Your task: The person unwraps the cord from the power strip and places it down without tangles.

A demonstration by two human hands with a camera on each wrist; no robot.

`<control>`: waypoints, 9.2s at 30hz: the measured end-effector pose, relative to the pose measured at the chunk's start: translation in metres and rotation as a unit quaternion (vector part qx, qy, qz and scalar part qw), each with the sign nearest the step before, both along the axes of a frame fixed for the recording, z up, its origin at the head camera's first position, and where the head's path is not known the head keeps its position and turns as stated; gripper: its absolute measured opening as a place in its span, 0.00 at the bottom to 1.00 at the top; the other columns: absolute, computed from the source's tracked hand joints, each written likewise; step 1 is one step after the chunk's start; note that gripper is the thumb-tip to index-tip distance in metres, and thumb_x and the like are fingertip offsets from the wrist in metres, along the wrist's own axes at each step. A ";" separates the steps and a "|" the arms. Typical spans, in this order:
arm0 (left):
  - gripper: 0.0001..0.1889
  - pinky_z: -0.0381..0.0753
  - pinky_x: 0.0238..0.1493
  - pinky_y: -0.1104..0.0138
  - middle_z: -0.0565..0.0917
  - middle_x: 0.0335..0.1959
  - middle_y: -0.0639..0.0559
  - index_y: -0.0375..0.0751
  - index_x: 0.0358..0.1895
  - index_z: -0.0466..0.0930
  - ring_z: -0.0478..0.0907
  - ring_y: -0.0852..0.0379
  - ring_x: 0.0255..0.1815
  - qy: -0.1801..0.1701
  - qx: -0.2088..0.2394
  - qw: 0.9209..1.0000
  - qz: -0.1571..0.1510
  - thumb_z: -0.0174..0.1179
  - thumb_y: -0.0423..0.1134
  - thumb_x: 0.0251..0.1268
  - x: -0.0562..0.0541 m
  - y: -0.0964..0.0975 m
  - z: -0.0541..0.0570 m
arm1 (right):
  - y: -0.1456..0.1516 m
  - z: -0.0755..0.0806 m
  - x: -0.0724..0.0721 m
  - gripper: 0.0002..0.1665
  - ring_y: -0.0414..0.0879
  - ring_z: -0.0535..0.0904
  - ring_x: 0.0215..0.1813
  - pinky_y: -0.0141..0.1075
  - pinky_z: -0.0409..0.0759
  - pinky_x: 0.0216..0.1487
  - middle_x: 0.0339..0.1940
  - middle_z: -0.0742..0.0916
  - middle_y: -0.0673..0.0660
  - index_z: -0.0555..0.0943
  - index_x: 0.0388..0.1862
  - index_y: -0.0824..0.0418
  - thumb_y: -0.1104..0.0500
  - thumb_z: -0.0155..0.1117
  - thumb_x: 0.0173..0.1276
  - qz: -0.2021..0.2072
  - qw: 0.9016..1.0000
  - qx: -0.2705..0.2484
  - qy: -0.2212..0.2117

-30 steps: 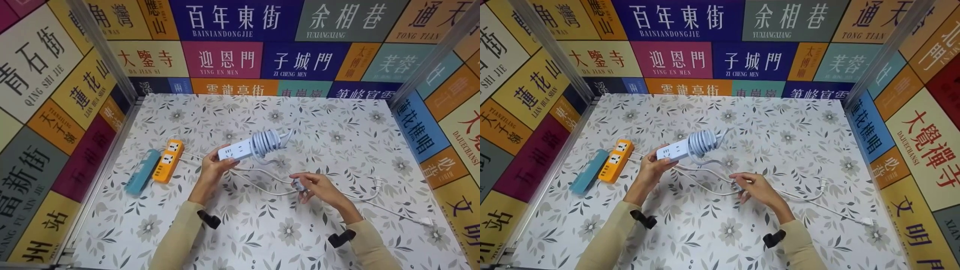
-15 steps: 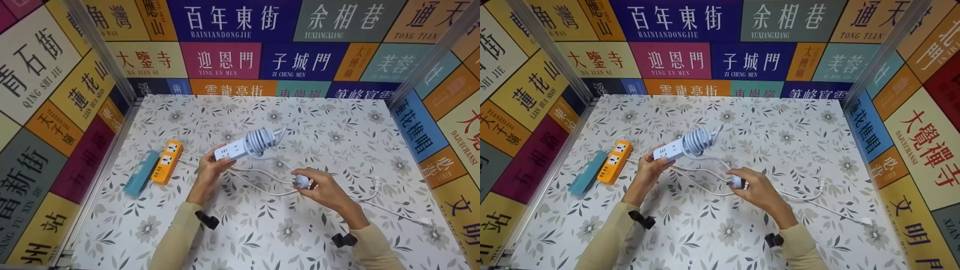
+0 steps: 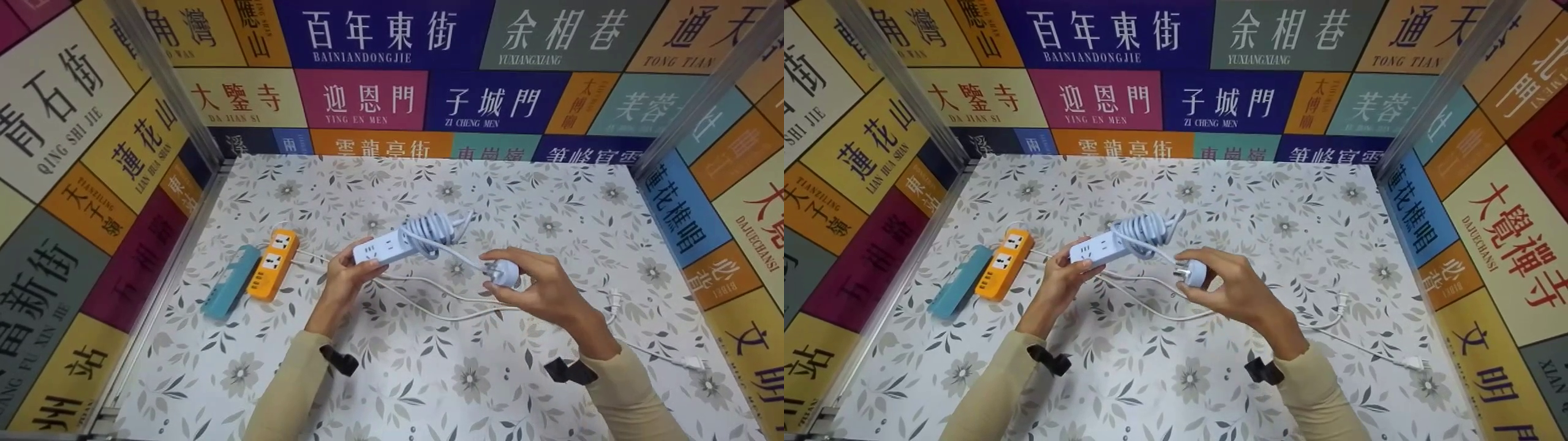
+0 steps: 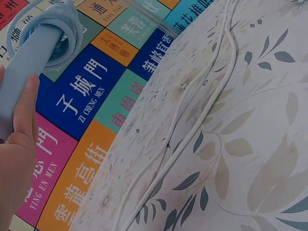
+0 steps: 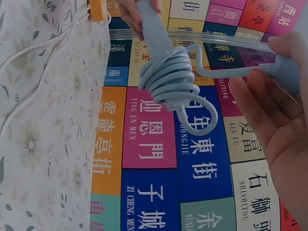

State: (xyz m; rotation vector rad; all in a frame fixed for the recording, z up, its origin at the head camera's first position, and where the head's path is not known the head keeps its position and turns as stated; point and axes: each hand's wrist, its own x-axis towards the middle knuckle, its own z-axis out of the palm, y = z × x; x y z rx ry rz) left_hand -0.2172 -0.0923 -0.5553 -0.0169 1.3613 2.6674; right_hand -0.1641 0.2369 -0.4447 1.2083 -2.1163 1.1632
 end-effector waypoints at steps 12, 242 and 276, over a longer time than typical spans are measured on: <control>0.34 0.87 0.52 0.60 0.81 0.52 0.44 0.23 0.69 0.64 0.84 0.51 0.51 0.012 -0.002 0.998 -0.056 0.57 0.17 0.54 0.006 -0.004 -0.001 | -0.003 0.048 -0.017 0.12 0.41 0.82 0.23 0.31 0.82 0.23 0.33 0.87 0.51 0.78 0.46 0.81 0.79 0.57 0.63 0.030 0.954 -0.158 -0.252; 0.35 0.86 0.54 0.58 0.73 0.56 0.41 0.28 0.70 0.63 0.81 0.50 0.53 -0.019 0.044 0.998 0.047 0.58 0.15 0.55 0.008 -0.013 0.006 | -0.003 -0.114 0.006 0.17 0.47 0.79 0.26 0.31 0.77 0.29 0.26 0.80 0.55 0.77 0.61 0.65 0.61 0.56 0.77 -0.150 0.879 -0.153 -0.425; 0.30 0.87 0.50 0.59 0.77 0.51 0.41 0.31 0.62 0.73 0.84 0.48 0.49 -0.011 -0.016 1.000 0.000 0.60 0.16 0.51 0.012 0.002 0.004 | 0.009 0.015 -0.032 0.07 0.38 0.61 0.18 0.31 0.56 0.22 0.17 0.79 0.56 0.89 0.40 0.64 0.67 0.66 0.66 -0.268 0.956 -0.011 0.120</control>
